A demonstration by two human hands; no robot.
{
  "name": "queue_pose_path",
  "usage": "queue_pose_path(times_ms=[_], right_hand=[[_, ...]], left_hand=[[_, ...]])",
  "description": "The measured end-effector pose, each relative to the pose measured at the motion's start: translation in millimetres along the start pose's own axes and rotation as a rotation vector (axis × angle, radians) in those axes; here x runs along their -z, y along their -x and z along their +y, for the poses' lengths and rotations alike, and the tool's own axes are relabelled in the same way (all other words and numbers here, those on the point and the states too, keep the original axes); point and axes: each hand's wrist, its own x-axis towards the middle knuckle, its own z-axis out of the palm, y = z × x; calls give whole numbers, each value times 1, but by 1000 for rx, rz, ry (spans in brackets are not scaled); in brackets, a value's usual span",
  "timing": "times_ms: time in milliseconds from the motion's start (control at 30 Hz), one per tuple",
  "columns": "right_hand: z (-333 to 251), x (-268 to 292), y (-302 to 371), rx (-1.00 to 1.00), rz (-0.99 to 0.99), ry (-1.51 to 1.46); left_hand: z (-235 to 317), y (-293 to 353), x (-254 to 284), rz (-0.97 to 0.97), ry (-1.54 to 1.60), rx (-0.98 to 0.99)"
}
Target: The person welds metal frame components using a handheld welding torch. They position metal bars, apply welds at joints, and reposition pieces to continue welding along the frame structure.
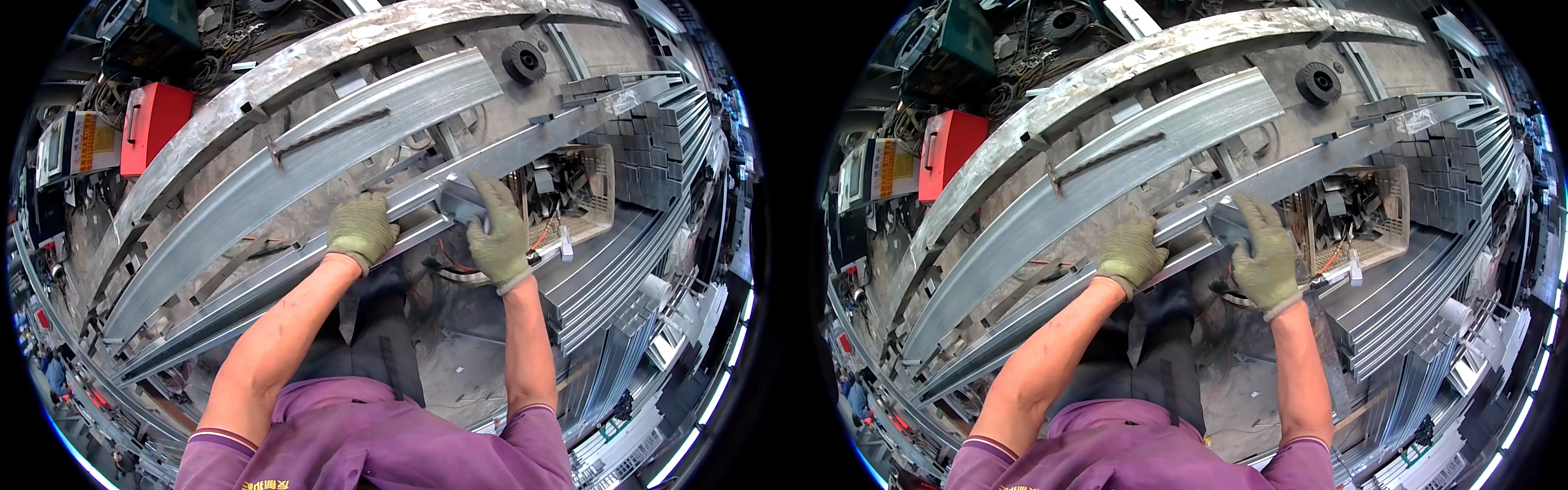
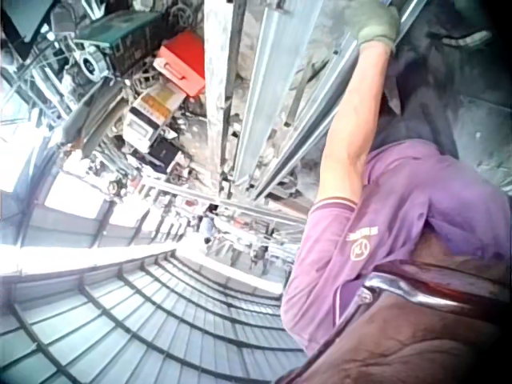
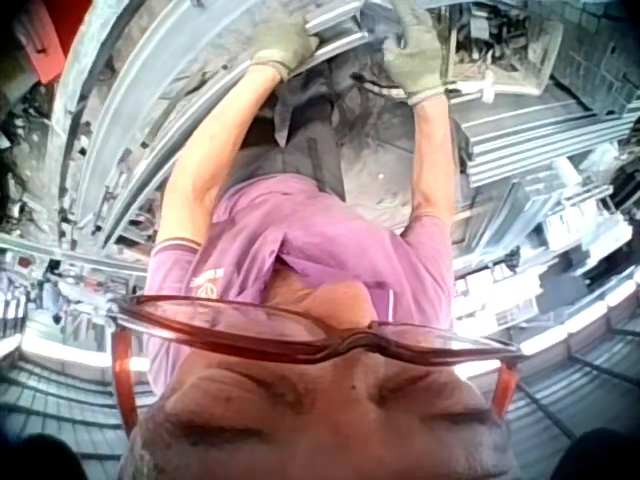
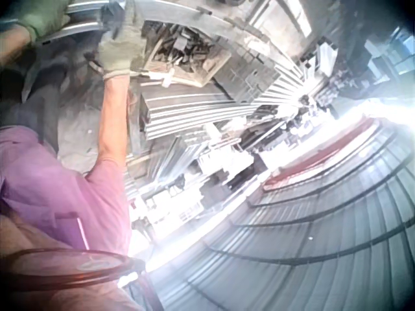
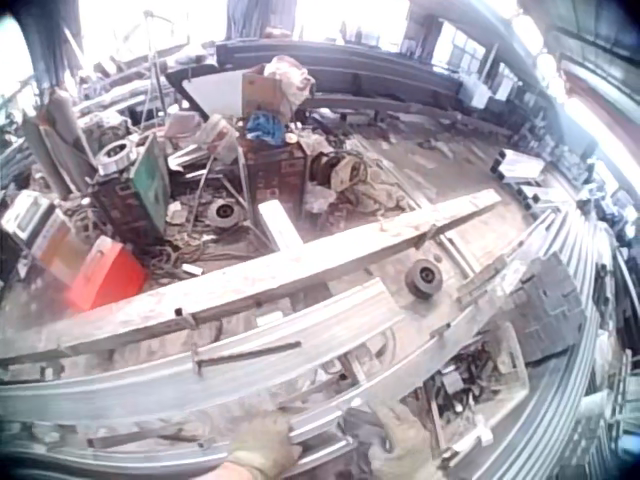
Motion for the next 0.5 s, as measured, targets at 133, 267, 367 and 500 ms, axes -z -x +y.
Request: queue_pose_path(times_ms=[133, 267, 367, 500], right_hand=[[-7, -23, -8, -50, -15, -12], [-2, -44, -3, -231, -50, -178], [10, -64, 7, -329, 3, -273], [13, -78, 19, -467, 51, -324]], left_hand=[[-8, -2, -3, -20, -5, -47], [-11, -6, -3, -25, 16, -39], [-11, -7, -6, -26, 28, -43], [-10, -7, -2, -40, 33, -74]])
